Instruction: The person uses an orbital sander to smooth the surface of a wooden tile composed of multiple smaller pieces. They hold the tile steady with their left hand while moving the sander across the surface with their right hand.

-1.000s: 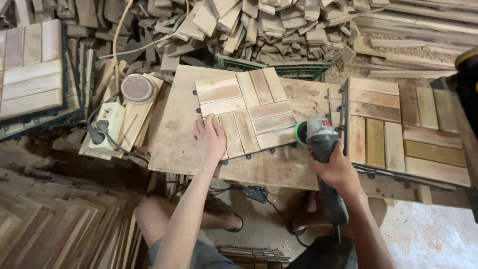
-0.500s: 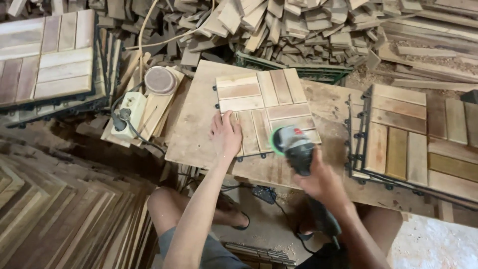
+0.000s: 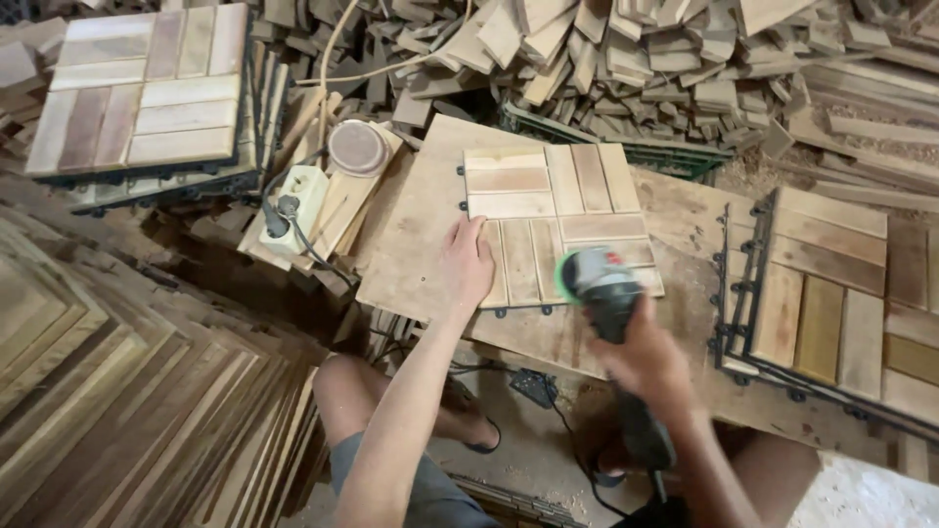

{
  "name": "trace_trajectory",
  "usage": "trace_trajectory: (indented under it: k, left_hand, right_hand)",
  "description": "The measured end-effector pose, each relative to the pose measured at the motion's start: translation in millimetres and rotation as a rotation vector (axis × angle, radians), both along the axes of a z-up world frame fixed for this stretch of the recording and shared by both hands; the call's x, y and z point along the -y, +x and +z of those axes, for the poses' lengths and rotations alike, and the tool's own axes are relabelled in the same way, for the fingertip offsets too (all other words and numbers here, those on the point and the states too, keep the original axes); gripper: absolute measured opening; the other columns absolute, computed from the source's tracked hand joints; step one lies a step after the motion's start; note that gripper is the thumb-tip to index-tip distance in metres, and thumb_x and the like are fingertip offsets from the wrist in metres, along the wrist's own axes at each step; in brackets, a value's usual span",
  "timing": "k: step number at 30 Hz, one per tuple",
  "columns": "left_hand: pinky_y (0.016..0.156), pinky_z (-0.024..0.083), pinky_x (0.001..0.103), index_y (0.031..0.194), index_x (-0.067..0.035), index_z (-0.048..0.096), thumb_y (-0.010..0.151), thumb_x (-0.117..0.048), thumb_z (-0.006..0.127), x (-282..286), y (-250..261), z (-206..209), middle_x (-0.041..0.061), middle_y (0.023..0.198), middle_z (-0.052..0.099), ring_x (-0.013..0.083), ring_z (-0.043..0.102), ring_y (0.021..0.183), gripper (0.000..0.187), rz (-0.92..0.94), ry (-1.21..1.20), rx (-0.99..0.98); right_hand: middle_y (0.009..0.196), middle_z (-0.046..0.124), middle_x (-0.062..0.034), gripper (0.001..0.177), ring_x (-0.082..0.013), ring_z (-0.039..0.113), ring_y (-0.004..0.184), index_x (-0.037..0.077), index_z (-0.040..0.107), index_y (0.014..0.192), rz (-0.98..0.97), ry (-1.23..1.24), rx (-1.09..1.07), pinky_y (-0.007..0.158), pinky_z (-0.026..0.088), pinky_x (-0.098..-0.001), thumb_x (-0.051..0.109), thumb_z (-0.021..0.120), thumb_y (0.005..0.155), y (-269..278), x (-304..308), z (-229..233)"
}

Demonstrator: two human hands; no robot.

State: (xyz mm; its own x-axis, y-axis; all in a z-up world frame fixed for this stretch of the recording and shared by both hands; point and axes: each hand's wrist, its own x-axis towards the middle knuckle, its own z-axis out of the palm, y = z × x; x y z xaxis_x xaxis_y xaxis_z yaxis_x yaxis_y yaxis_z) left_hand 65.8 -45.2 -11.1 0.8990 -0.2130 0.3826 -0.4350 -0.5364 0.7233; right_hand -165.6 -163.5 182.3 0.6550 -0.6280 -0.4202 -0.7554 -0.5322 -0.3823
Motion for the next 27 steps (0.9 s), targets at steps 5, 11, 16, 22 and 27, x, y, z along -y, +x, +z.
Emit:
trace_trajectory:
  k: [5, 11, 16, 22, 27]
  left_hand:
    - [0.106, 0.048, 0.048, 0.128, -0.015, 0.068, 0.098, -0.018, 0.051, -20, 2, 16, 0.013, 0.128, 0.07, 0.0351, 0.061, 0.123, 0.035, -0.058, -0.173, -0.101]
    - [0.111, 0.044, 0.047, 0.128, -0.016, 0.07, 0.099, -0.023, 0.054, -26, 7, 44, 0.009, 0.126, 0.07, 0.0326, 0.059, 0.126, 0.034, -0.142, -0.191, -0.211]
    - [0.11, 0.046, 0.04, 0.119, -0.026, 0.074, 0.1, -0.03, 0.061, -38, 33, 18, -0.001, 0.119, 0.073, 0.0227, 0.062, 0.123, 0.024, -0.171, -0.124, -0.289]
    - [0.105, 0.049, 0.037, 0.109, -0.03, 0.075, 0.098, -0.044, 0.064, -36, 47, 31, -0.008, 0.113, 0.073, 0.0143, 0.065, 0.116, 0.021, -0.123, -0.047, -0.345]
    - [0.101, 0.052, 0.048, 0.119, -0.025, 0.067, 0.096, -0.043, 0.061, -26, 51, 60, 0.002, 0.127, 0.065, 0.0276, 0.062, 0.123, 0.03, -0.121, 0.061, -0.246]
  right_hand:
    - [0.12, 0.067, -0.0291, 0.09, -0.0484, 0.067, 0.112, 0.013, 0.025, 0.149, 0.121, 0.058, -0.055, 0.096, 0.052, -0.0601, 0.047, 0.066, 0.077, 28, -58, 24]
    - [0.114, 0.069, -0.0297, 0.107, -0.0479, 0.071, 0.105, 0.01, 0.018, 0.161, 0.164, 0.016, -0.047, 0.086, 0.055, -0.0567, 0.044, 0.066, 0.071, 27, -49, 21]
    - [0.084, 0.073, -0.0291, 0.1, -0.0389, 0.077, 0.071, -0.008, 0.032, 0.152, 0.381, -0.519, 0.178, 0.058, 0.059, -0.0482, 0.046, 0.071, 0.077, -4, -3, -38]
    - [0.118, 0.068, -0.0349, 0.11, -0.0511, 0.068, 0.11, 0.014, 0.024, 0.154, -0.196, -0.11, -0.043, 0.095, 0.054, -0.0603, 0.055, 0.079, 0.069, -18, 51, -12]
    - [0.117, 0.073, -0.0249, 0.105, -0.0426, 0.072, 0.109, 0.017, 0.029, 0.147, -0.129, -0.17, -0.119, 0.096, 0.055, -0.0575, 0.063, 0.079, 0.067, -13, 47, -46]
